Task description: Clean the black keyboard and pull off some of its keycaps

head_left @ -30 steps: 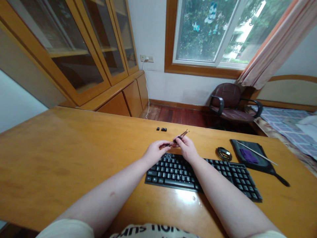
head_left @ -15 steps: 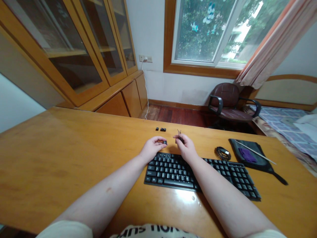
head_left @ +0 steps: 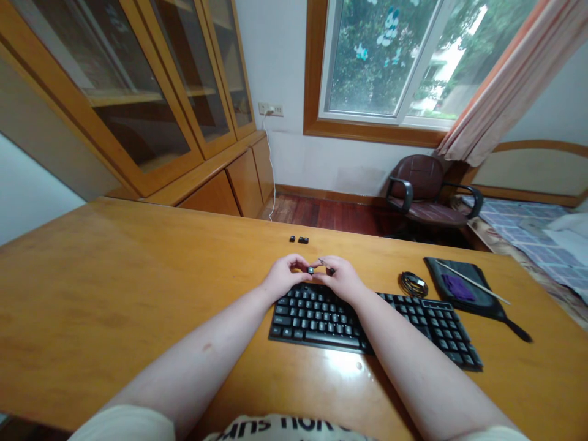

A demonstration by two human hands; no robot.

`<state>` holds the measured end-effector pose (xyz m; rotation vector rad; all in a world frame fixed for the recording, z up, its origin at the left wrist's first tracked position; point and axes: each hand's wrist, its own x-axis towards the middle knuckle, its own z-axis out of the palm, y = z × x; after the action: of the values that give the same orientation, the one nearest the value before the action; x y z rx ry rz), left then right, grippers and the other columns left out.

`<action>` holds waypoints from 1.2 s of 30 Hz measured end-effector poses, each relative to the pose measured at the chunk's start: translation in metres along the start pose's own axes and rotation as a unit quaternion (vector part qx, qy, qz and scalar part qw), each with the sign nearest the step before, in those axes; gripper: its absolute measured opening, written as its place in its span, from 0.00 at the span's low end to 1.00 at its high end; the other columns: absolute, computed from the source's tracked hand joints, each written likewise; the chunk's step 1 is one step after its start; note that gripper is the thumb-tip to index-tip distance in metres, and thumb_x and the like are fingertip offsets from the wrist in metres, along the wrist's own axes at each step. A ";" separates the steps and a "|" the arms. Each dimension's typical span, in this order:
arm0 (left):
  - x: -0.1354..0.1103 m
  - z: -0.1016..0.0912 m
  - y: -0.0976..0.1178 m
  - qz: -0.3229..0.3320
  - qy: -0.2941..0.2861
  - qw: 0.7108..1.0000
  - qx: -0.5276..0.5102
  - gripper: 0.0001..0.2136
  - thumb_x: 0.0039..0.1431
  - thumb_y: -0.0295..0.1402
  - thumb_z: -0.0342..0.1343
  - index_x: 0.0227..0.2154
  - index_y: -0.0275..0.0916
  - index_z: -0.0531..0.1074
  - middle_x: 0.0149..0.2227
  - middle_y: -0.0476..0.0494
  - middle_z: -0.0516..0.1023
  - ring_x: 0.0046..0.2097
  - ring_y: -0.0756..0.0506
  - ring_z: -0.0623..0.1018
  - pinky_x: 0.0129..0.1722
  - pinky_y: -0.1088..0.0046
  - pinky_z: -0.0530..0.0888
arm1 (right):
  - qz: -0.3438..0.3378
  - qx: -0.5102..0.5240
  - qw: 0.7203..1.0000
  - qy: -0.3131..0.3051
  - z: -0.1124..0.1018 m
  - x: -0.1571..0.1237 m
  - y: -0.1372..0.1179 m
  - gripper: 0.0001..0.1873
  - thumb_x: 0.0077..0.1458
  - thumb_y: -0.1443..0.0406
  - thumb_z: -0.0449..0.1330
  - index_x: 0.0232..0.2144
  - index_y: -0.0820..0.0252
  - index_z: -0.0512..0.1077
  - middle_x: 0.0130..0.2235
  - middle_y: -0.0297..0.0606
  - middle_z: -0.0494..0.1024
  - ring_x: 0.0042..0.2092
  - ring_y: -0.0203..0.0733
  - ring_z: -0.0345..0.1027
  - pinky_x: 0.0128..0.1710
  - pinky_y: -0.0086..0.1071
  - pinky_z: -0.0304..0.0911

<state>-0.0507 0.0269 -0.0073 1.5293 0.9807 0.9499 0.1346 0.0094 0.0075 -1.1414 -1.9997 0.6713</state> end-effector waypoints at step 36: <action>0.021 -0.010 -0.020 -0.083 0.170 0.980 -0.069 0.11 0.49 0.39 0.52 0.30 0.36 0.69 0.24 0.50 0.70 0.23 0.53 0.68 0.25 0.77 0.63 | 0.205 -0.131 0.970 0.006 0.012 0.086 0.077 0.10 0.45 0.64 0.62 0.33 0.58 0.76 0.33 0.39 0.78 0.34 0.40 0.70 0.34 0.31 0.62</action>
<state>-0.0545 0.0520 -0.0238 1.1712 1.2353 1.1565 0.1340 0.1199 -0.0273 -1.7420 -1.8946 0.6087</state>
